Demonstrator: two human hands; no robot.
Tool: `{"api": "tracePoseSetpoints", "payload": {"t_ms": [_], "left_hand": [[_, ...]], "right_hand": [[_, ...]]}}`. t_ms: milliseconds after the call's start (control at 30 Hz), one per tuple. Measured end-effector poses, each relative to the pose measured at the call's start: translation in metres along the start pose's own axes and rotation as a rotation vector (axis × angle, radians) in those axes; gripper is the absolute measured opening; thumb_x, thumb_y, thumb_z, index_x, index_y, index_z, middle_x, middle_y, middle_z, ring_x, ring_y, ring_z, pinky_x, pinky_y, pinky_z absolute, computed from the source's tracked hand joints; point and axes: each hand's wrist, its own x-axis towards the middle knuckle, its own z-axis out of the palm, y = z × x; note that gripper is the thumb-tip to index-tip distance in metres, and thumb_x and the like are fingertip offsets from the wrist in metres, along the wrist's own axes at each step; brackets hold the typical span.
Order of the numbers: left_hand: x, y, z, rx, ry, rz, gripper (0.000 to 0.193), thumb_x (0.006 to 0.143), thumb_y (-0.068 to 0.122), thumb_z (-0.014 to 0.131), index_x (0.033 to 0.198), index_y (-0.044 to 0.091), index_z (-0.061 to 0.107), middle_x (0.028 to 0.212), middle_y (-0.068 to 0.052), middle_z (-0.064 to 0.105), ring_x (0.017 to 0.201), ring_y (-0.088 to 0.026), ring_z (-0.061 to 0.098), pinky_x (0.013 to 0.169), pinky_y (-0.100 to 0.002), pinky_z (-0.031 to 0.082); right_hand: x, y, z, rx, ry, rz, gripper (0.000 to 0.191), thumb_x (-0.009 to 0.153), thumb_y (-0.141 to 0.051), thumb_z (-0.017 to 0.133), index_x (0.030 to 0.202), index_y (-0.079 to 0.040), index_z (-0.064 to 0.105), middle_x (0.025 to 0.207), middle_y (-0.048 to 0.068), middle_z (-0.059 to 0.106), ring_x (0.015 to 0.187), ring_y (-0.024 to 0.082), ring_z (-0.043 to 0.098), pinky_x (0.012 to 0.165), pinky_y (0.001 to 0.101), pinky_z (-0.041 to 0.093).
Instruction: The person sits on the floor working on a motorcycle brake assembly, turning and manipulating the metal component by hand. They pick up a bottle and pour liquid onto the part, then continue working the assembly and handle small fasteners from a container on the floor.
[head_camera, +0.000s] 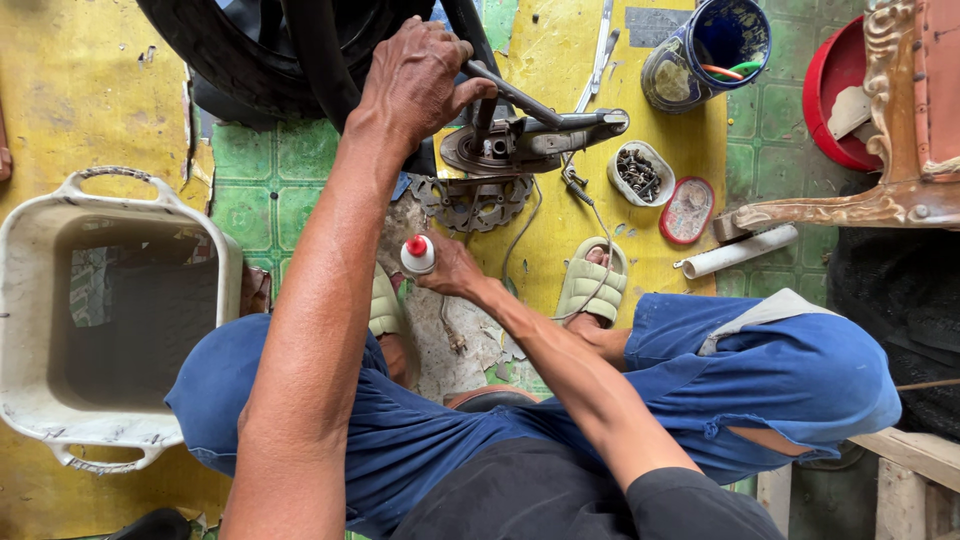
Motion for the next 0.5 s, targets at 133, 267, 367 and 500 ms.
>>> {"api": "tracePoseSetpoints", "payload": {"t_ms": [133, 267, 367, 500], "left_hand": [[0.000, 0.000, -0.001, -0.020, 0.003, -0.013, 0.048, 0.087, 0.056, 0.081, 0.094, 0.009, 0.078, 0.090, -0.010, 0.068, 0.095, -0.032, 0.063, 0.078, -0.046, 0.053], [0.002, 0.002, -0.001, -0.013, -0.012, -0.030, 0.048, 0.086, 0.056, 0.081, 0.093, 0.009, 0.078, 0.090, -0.011, 0.068, 0.094, -0.032, 0.063, 0.078, -0.046, 0.053], [0.002, 0.001, -0.002, -0.061, 0.015, -0.018, 0.047, 0.086, 0.054, 0.081, 0.098, 0.008, 0.078, 0.092, -0.009, 0.069, 0.095, -0.032, 0.063, 0.079, -0.045, 0.053], [0.002, 0.000, -0.002, -0.063, -0.030, 0.006, 0.046, 0.088, 0.054, 0.082, 0.092, 0.009, 0.077, 0.091, -0.011, 0.069, 0.095, -0.034, 0.063, 0.084, -0.048, 0.052]], "right_hand": [[0.001, -0.002, 0.012, -0.024, 0.102, -0.113, 0.060, 0.079, -0.021, 0.084, 0.128, -0.005, 0.054, 0.114, 0.022, 0.069, 0.109, 0.042, 0.069, 0.093, 0.0484, 0.056], [-0.001, 0.008, 0.014, -0.148, 0.081, -0.165, 0.071, 0.073, -0.014, 0.082, 0.135, -0.005, 0.050, 0.120, 0.024, 0.066, 0.112, 0.046, 0.064, 0.091, 0.0513, 0.054], [0.004, 0.010, 0.003, -0.401, -0.097, 0.069, 0.095, 0.075, -0.013, 0.081, 0.156, -0.008, 0.033, 0.121, 0.027, 0.064, 0.108, 0.044, 0.066, 0.088, 0.0513, 0.055], [0.016, -0.011, -0.044, -0.652, -0.398, 0.291, 0.050, 0.087, -0.034, 0.078, 0.127, -0.007, 0.067, 0.119, 0.022, 0.069, 0.111, 0.038, 0.067, 0.092, 0.0478, 0.056]]}}
